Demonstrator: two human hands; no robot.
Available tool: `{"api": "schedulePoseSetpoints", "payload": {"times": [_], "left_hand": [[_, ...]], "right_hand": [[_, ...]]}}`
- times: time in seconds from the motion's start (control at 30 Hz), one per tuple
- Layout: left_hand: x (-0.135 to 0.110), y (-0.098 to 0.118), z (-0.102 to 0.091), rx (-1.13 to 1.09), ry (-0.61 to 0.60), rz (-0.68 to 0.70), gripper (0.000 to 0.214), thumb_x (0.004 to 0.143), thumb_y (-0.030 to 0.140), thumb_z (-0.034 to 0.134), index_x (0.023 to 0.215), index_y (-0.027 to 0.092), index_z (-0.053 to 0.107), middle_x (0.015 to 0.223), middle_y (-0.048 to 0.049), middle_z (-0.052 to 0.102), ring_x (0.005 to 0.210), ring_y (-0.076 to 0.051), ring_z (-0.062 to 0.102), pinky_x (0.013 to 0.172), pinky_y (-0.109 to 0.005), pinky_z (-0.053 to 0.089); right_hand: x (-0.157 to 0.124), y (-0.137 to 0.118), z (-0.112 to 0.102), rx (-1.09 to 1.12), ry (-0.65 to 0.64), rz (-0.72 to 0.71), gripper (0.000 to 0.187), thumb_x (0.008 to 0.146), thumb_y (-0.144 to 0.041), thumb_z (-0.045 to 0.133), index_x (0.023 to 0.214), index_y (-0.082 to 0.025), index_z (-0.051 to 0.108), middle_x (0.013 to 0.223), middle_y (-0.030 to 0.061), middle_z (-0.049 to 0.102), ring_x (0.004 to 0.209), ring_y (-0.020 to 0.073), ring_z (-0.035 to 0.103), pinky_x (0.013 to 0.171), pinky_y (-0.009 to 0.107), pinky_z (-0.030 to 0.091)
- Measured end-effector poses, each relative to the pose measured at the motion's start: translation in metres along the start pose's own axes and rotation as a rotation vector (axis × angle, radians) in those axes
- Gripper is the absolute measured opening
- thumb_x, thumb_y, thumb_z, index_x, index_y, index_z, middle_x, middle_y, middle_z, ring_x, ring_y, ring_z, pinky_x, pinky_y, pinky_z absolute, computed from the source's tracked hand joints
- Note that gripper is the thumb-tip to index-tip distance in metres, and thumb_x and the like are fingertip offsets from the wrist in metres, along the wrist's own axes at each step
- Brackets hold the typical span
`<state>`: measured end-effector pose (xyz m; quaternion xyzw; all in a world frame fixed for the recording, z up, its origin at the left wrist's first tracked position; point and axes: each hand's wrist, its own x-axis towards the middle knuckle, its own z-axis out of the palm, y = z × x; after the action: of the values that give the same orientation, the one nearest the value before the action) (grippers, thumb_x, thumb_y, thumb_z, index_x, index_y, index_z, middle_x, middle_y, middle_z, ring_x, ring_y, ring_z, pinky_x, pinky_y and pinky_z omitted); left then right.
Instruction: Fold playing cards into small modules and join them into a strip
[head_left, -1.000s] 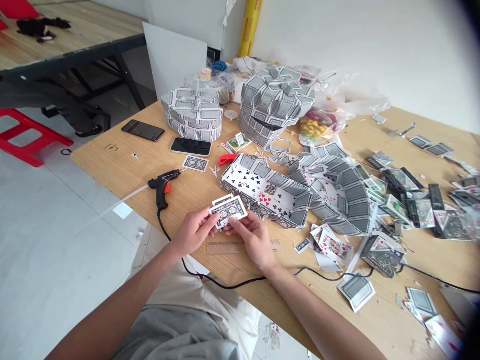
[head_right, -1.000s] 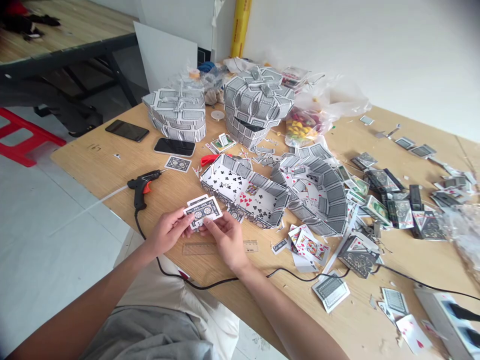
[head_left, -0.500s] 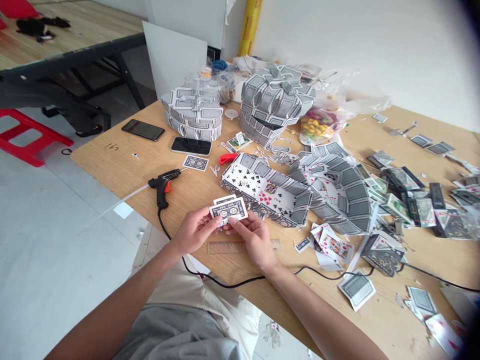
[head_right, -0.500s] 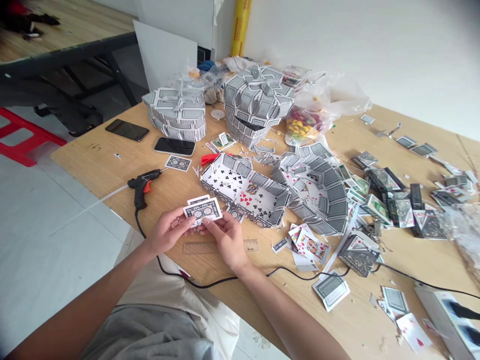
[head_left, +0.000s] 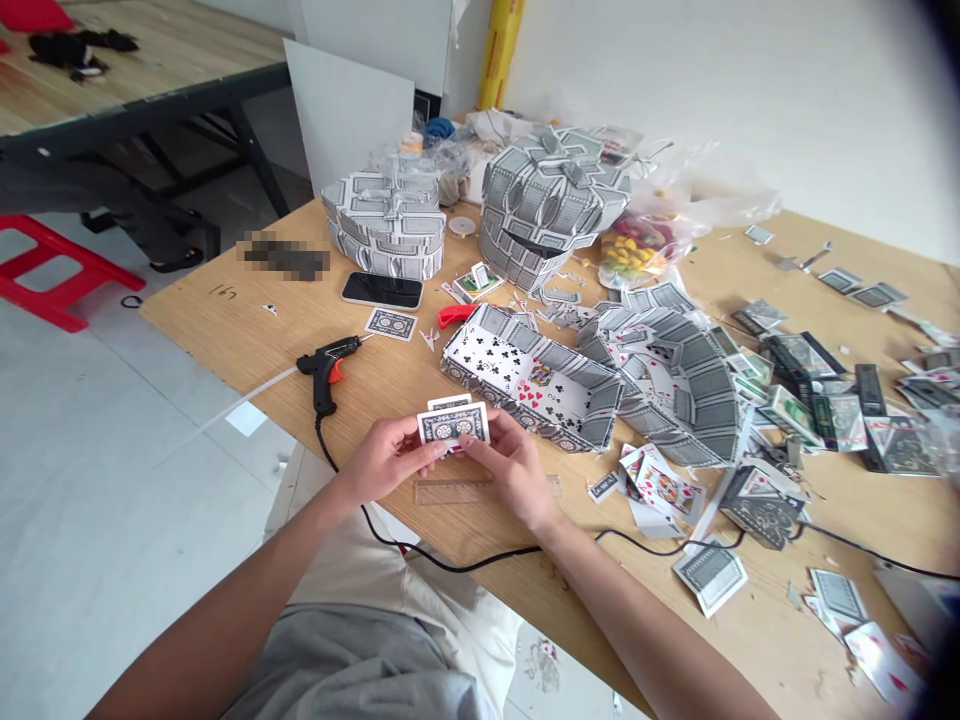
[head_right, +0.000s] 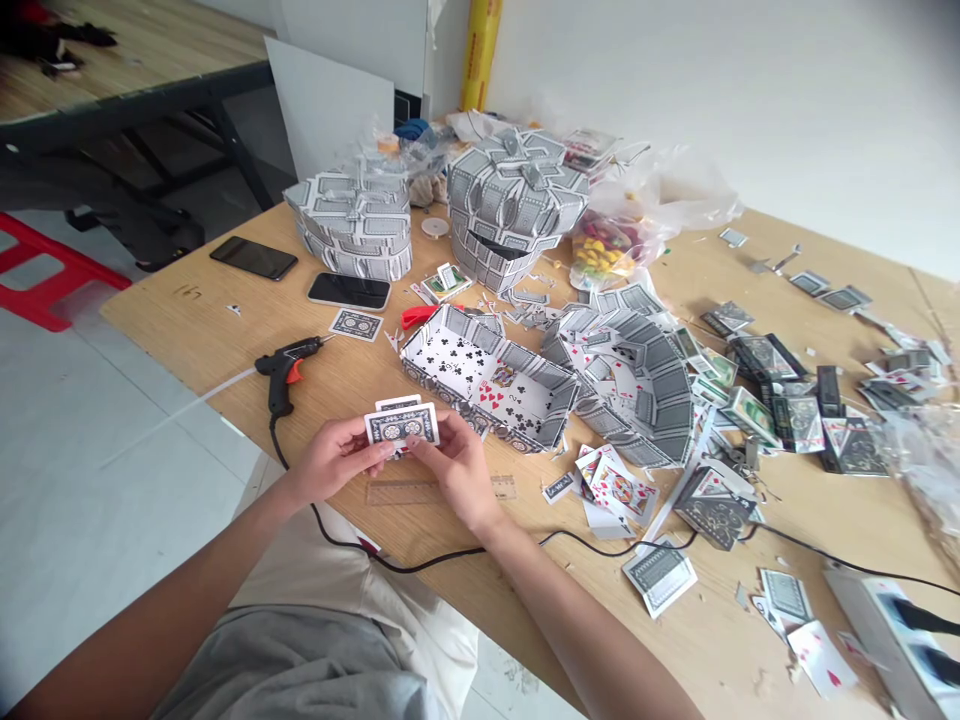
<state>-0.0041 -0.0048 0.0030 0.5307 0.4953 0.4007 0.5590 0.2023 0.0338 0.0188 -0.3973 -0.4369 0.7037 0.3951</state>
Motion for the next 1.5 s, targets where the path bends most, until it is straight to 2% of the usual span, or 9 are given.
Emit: {"api": "schedulePoseSetpoints", "payload": {"times": [0.1,0.23,0.47,0.57,0.73,0.9,1.0,1.23,1.5], "left_hand": [[-0.001,0.002,-0.002,0.055,-0.034,-0.007,0.032,0.096,0.047,0.074,0.098,0.015,0.076,0.071,-0.0019,0.072,0.062,-0.015,0.066,0.059,-0.024,0.053],[-0.002,0.003,-0.001,0.083,-0.047,-0.006,0.030,0.096,0.045,0.073,0.095,0.016,0.075,0.071,-0.0022,0.072,0.064,-0.016,0.066,0.060,-0.025,0.052],[-0.001,0.004,0.002,-0.015,0.058,0.017,0.033,0.098,0.049,0.071,0.108,0.018,0.069,0.091,-0.0028,0.071,0.081,-0.018,0.066,0.071,-0.025,0.053],[0.000,0.003,0.002,-0.020,0.103,0.016,0.032,0.099,0.050,0.070,0.107,0.018,0.069,0.088,-0.0017,0.068,0.079,-0.016,0.064,0.070,-0.024,0.051],[0.000,-0.001,0.000,0.023,0.088,0.018,0.032,0.100,0.050,0.069,0.097,0.018,0.069,0.080,-0.0004,0.066,0.070,-0.013,0.057,0.063,-0.023,0.044],[0.000,-0.001,-0.001,0.034,0.049,0.031,0.033,0.099,0.050,0.069,0.094,0.017,0.070,0.077,0.0003,0.064,0.067,-0.012,0.054,0.061,-0.023,0.040],[0.000,0.000,-0.001,0.046,0.033,0.040,0.033,0.100,0.049,0.069,0.093,0.017,0.071,0.075,0.0008,0.063,0.066,-0.012,0.052,0.060,-0.023,0.039],[-0.001,0.001,0.000,0.043,0.053,0.068,0.029,0.101,0.042,0.070,0.118,0.018,0.071,0.080,-0.0003,0.071,0.066,-0.013,0.058,0.061,-0.022,0.042],[-0.001,-0.001,-0.002,0.098,0.109,0.105,0.023,0.100,0.041,0.070,0.100,0.018,0.076,0.081,-0.0022,0.073,0.065,-0.013,0.058,0.060,-0.023,0.041]], "right_hand": [[0.001,-0.005,-0.003,-0.008,-0.003,-0.019,0.040,0.078,-0.047,0.094,0.104,-0.024,0.073,0.105,0.0041,0.081,0.095,0.0233,0.073,0.089,0.038,0.060],[0.001,-0.005,-0.005,-0.041,-0.026,-0.022,0.036,0.080,-0.048,0.092,0.099,-0.023,0.075,0.102,0.0053,0.082,0.092,0.0231,0.074,0.088,0.038,0.060],[0.000,0.005,-0.004,-0.028,-0.006,-0.034,0.035,0.080,-0.046,0.093,0.098,-0.022,0.075,0.098,0.0051,0.080,0.088,0.0219,0.074,0.084,0.036,0.060],[-0.001,0.011,-0.001,-0.033,-0.007,-0.040,0.036,0.079,-0.046,0.093,0.097,-0.022,0.074,0.096,0.0040,0.079,0.086,0.0212,0.073,0.083,0.035,0.060],[-0.001,0.012,-0.001,-0.051,-0.028,-0.040,0.034,0.079,-0.046,0.092,0.094,-0.023,0.073,0.092,0.0026,0.078,0.084,0.0199,0.072,0.082,0.033,0.059],[-0.001,0.009,-0.005,-0.134,-0.053,-0.081,0.032,0.088,-0.046,0.085,0.108,-0.023,0.077,0.102,0.0054,0.079,0.088,0.0197,0.071,0.075,0.031,0.057],[0.000,0.011,-0.007,-0.163,-0.060,-0.106,0.028,0.091,-0.045,0.083,0.107,-0.022,0.080,0.099,0.0061,0.080,0.084,0.0190,0.070,0.072,0.030,0.055],[0.001,0.019,-0.005,-0.143,-0.040,-0.180,0.019,0.092,-0.040,0.083,0.102,-0.024,0.083,0.098,0.0063,0.082,0.086,0.0206,0.073,0.079,0.033,0.057],[-0.001,0.017,-0.006,-0.199,-0.066,-0.177,0.015,0.093,-0.034,0.082,0.105,-0.025,0.083,0.100,0.0061,0.082,0.087,0.0197,0.072,0.075,0.030,0.056]]}}
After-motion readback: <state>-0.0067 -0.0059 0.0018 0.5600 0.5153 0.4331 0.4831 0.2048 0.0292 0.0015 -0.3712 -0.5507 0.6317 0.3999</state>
